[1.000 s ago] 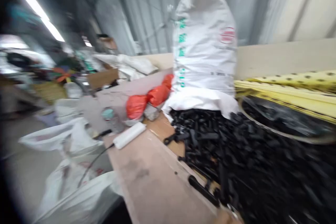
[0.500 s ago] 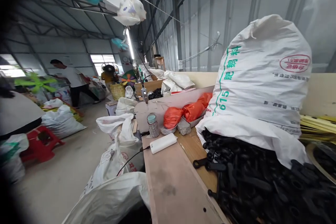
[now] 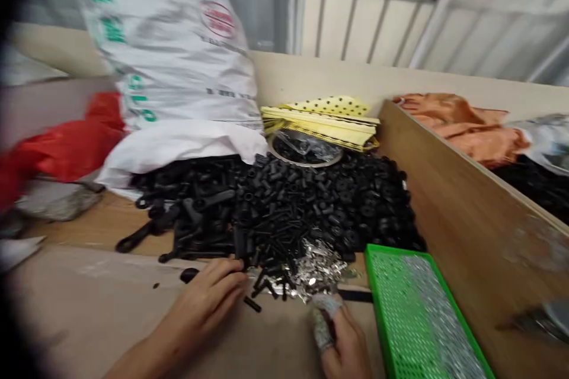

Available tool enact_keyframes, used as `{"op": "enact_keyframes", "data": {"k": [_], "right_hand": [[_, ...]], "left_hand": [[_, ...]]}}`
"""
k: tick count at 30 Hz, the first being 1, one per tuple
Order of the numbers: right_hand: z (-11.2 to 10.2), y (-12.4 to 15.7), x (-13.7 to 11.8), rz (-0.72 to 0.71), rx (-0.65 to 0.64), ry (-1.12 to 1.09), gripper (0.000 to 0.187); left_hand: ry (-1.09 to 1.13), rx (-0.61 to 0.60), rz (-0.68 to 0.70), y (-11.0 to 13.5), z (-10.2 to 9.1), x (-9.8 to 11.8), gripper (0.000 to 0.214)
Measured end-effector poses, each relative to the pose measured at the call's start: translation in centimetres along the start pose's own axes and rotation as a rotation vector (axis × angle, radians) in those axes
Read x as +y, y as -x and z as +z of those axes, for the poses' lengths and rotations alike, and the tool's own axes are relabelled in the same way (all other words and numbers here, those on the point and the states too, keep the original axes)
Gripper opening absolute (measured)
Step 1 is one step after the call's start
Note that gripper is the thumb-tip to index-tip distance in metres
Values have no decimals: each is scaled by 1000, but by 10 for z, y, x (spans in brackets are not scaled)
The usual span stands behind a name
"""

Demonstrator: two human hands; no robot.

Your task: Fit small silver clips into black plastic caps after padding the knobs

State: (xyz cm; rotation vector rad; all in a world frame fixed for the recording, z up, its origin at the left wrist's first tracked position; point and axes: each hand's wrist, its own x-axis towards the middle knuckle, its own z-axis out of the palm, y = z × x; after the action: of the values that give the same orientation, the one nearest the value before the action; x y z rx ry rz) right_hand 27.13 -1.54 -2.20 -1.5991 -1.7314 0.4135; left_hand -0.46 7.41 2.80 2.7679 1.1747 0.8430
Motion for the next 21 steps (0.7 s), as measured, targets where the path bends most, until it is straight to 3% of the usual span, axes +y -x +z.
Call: {"op": "enact_keyframes", "data": {"k": [4, 10, 14, 21], "right_hand": [[-1, -3, -14, -6, -64, 2, 49], [3, -6, -26, 8, -67, -11, 45], [6, -6, -27, 53, -53, 11, 43], [8, -12, -40, 55, -111, 58, 42]], "left_hand": [[52, -80, 63, -9, 11, 17, 20], [-105, -219, 114, -35, 41, 40, 16], [-131, -296, 132, -50, 49, 40, 9], [-51, -287, 123, -51, 49, 34, 11]]}}
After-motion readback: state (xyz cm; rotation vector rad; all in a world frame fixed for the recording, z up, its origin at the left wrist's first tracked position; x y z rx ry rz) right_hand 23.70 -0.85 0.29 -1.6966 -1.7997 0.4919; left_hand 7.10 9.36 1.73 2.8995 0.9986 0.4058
